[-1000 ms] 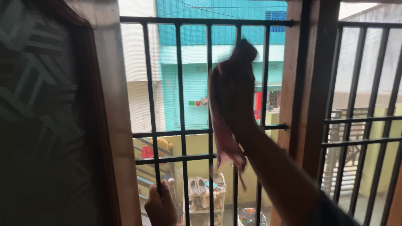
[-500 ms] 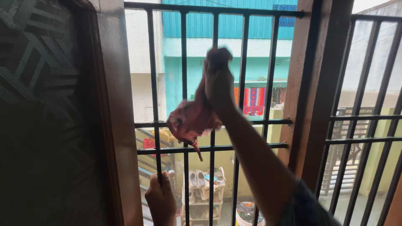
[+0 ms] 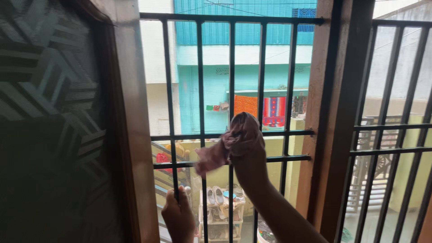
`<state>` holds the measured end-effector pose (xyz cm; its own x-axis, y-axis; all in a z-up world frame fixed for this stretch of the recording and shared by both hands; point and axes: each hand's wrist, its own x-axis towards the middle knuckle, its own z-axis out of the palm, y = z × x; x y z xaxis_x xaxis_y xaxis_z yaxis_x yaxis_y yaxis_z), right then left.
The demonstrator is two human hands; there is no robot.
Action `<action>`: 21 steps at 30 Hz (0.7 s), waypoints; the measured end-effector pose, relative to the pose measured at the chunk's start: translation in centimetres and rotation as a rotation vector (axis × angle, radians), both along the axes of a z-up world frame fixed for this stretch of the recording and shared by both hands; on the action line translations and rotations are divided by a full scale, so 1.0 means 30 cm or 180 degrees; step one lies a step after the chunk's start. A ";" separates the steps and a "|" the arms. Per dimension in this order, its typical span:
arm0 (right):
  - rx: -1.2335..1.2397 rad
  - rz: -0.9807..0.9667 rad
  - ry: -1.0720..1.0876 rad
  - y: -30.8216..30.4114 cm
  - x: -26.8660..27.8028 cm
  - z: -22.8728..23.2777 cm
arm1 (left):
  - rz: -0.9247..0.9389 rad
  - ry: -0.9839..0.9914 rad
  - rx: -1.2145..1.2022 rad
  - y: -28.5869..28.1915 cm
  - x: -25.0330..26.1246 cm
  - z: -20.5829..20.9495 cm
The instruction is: The person wipes metal window bars with a pink cloth, scrubs the joints and corners using a toothbrush dipped in a green bucket of water, and then wipes the bars again.
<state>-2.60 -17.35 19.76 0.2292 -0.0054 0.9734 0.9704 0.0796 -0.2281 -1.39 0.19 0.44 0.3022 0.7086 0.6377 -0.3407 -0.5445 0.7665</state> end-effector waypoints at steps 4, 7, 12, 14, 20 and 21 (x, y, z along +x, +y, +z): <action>0.0730 -0.0809 -0.0044 0.034 0.046 0.115 | 0.0281 -0.0169 0.0152 0.003 0.011 -0.005; 0.0504 -0.0535 -0.0853 0.168 0.181 0.381 | 0.0152 -0.0123 -0.0010 0.023 0.025 -0.005; 0.1036 -0.0964 -0.0951 0.421 0.315 0.734 | 0.0056 -0.0093 0.0172 0.054 0.034 -0.014; 0.0843 -0.0724 -0.0253 0.446 0.345 0.737 | -0.0033 0.0184 0.0055 0.068 0.044 -0.012; -0.0156 -0.2883 -0.0787 0.421 0.353 0.580 | -0.0035 0.0079 0.0009 0.043 0.016 0.010; -0.0314 -0.3327 -0.0999 0.408 0.341 0.545 | -0.0033 0.0033 0.0014 0.035 0.008 0.018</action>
